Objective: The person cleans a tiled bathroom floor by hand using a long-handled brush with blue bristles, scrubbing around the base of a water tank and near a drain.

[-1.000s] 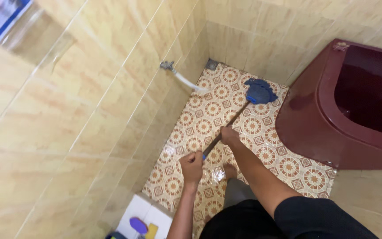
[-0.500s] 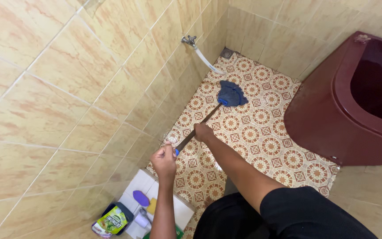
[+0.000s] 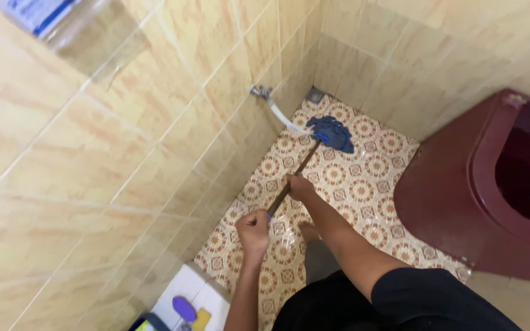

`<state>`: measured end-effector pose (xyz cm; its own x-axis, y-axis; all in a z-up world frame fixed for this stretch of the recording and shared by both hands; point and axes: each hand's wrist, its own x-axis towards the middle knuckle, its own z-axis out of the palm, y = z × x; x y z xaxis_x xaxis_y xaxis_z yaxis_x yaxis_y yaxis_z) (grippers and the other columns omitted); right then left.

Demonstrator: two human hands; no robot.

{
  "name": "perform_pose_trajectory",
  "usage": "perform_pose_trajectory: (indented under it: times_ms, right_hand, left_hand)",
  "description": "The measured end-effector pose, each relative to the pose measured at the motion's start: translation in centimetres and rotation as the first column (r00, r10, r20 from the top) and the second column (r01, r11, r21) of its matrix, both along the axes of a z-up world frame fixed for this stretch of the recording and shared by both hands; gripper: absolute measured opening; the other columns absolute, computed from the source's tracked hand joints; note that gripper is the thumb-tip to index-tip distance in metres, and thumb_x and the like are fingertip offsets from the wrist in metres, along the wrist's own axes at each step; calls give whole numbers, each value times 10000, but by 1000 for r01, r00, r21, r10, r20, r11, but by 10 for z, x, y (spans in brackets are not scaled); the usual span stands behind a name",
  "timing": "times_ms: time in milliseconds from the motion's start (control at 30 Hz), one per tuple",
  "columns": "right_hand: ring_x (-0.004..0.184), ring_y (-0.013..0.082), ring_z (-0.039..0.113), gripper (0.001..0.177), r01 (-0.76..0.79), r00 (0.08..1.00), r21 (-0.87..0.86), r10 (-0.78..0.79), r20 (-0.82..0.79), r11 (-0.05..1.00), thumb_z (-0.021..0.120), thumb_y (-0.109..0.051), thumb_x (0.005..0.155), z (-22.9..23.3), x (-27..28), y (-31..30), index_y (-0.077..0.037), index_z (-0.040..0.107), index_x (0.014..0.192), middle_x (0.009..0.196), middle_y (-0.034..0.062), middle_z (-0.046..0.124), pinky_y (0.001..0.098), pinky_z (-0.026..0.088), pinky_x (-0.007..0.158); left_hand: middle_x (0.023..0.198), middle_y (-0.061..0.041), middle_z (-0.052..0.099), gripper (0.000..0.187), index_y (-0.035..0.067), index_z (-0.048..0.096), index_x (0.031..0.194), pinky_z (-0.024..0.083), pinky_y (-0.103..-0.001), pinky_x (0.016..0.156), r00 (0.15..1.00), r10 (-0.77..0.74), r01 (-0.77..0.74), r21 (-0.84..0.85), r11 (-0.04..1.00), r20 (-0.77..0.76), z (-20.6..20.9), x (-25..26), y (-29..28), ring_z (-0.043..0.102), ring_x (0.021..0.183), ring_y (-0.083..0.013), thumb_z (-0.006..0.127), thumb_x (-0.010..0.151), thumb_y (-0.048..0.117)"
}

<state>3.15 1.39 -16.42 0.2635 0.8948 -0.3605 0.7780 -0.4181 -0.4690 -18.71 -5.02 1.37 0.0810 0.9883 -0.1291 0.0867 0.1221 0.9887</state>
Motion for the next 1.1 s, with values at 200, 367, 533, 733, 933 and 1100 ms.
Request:
perform_pose_trajectory:
  times_ms: [200,367,533,733,933,1100]
  right_hand:
    - [976,396,653,293,-60,998,99,59,14,993,778,-204,789,9,96,38,-154,638,1040,1074,187,642,476,545,841]
    - [893,383,642,282,-82,997,132,80,20,988,808,-181,753,11,138,51,-136,628,966,975,185,644,465,538,790]
    - [884,396,652,288,-29,1000,169,30,-3,985,798,-181,760,4,125,43,-130,601,964,943,192,650,467,545,791]
    - [936,419,653,281,16,1000,137,-17,10,990,786,-233,798,-7,66,16,-142,619,1005,1066,211,627,486,544,819]
    - [1054,389,677,270,-17,999,-2,17,46,1000,749,-282,859,3,5,-20,-192,642,1091,1147,175,661,491,547,894]
    - [1067,379,679,296,-108,993,-18,108,36,994,774,-243,804,15,-60,-43,-184,656,1069,1158,159,663,468,556,905]
  left_hand:
    - [531,68,468,420,58,473,545,273,-270,430,971,-125,106,105,989,206,-10,97,38,384,485,-18,596,946,43]
    - [504,56,431,495,50,429,535,264,-245,445,976,-158,144,101,984,148,-7,144,46,348,488,-9,649,978,55]
    - [511,51,486,445,43,505,526,276,-242,441,974,-114,107,43,993,198,-18,126,47,389,464,-18,625,955,50]
    - [490,38,514,426,31,551,526,277,-245,423,984,36,-24,-67,997,173,-13,68,13,407,435,-30,623,945,66]
    - [500,49,459,483,20,514,532,244,-245,456,997,19,-23,56,998,81,17,4,-46,354,483,-19,636,992,103]
    - [495,43,502,432,17,562,539,285,-248,459,996,93,-94,165,982,17,32,-47,-84,399,481,-24,626,959,98]
